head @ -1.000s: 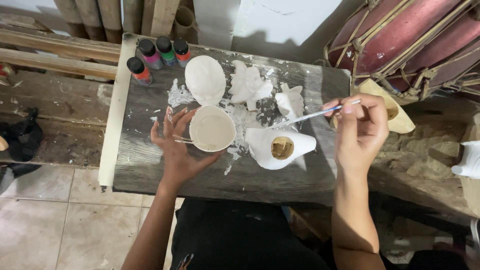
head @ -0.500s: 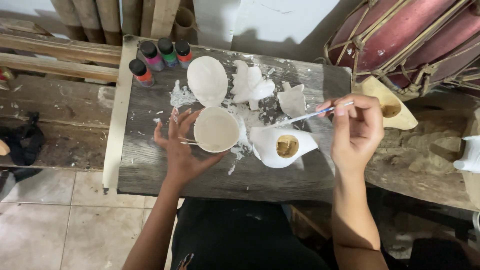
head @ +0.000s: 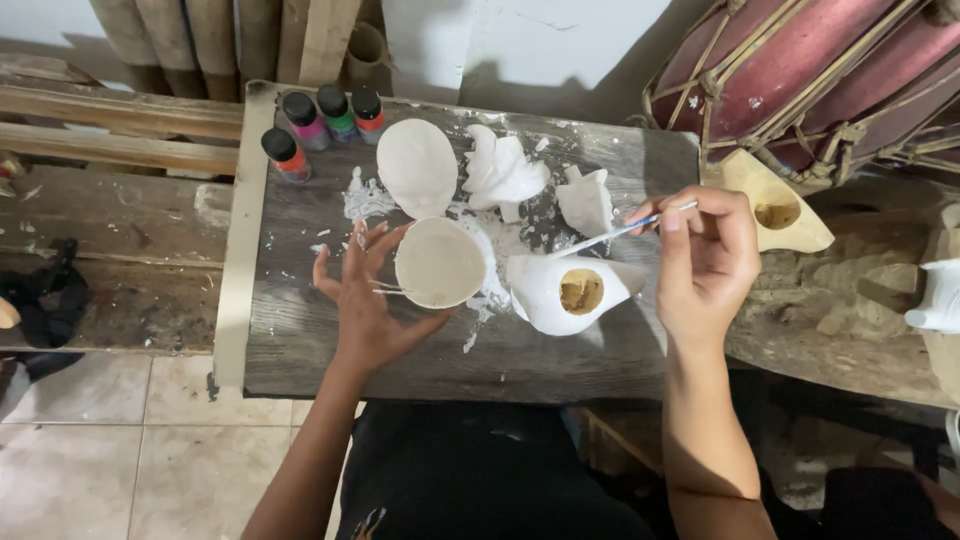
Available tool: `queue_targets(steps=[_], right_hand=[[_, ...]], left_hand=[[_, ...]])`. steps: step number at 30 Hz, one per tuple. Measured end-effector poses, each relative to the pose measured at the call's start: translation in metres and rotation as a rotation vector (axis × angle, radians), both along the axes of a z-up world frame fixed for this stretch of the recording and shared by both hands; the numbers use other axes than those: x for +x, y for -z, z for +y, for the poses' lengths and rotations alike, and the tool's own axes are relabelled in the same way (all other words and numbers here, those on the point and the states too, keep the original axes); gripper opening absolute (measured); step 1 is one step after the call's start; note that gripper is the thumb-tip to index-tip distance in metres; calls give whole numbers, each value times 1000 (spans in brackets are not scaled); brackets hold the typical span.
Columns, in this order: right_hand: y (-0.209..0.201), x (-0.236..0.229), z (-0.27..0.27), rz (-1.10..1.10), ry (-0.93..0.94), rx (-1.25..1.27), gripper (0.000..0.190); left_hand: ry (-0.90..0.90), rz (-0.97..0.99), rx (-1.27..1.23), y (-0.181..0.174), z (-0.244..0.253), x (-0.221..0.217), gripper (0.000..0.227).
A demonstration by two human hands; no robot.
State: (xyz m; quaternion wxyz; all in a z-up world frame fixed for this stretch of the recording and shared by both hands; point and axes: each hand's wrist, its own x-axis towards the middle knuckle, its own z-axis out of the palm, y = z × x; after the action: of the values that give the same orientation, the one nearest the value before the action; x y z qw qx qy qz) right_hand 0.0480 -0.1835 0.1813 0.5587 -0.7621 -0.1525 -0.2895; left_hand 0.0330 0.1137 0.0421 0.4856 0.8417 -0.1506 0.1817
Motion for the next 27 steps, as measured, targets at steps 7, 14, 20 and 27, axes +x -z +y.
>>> queue_targets(steps=[7, 14, 20, 27], right_hand=[[-5, -12, -5, -51, 83, -45, 13], [-9, -41, 0, 72, -29, -92, 5], [-15, -37, 22, -12, -34, -151, 7], [-17, -44, 23, -117, 7, -207, 12]], left_hand=[[30, 13, 11, -2, 3, 0, 139], [4, -17, 150, 1, 9, 1, 130], [30, -15, 142, -4, 13, 3, 127], [56, -81, 161, -1, 17, 6, 130]])
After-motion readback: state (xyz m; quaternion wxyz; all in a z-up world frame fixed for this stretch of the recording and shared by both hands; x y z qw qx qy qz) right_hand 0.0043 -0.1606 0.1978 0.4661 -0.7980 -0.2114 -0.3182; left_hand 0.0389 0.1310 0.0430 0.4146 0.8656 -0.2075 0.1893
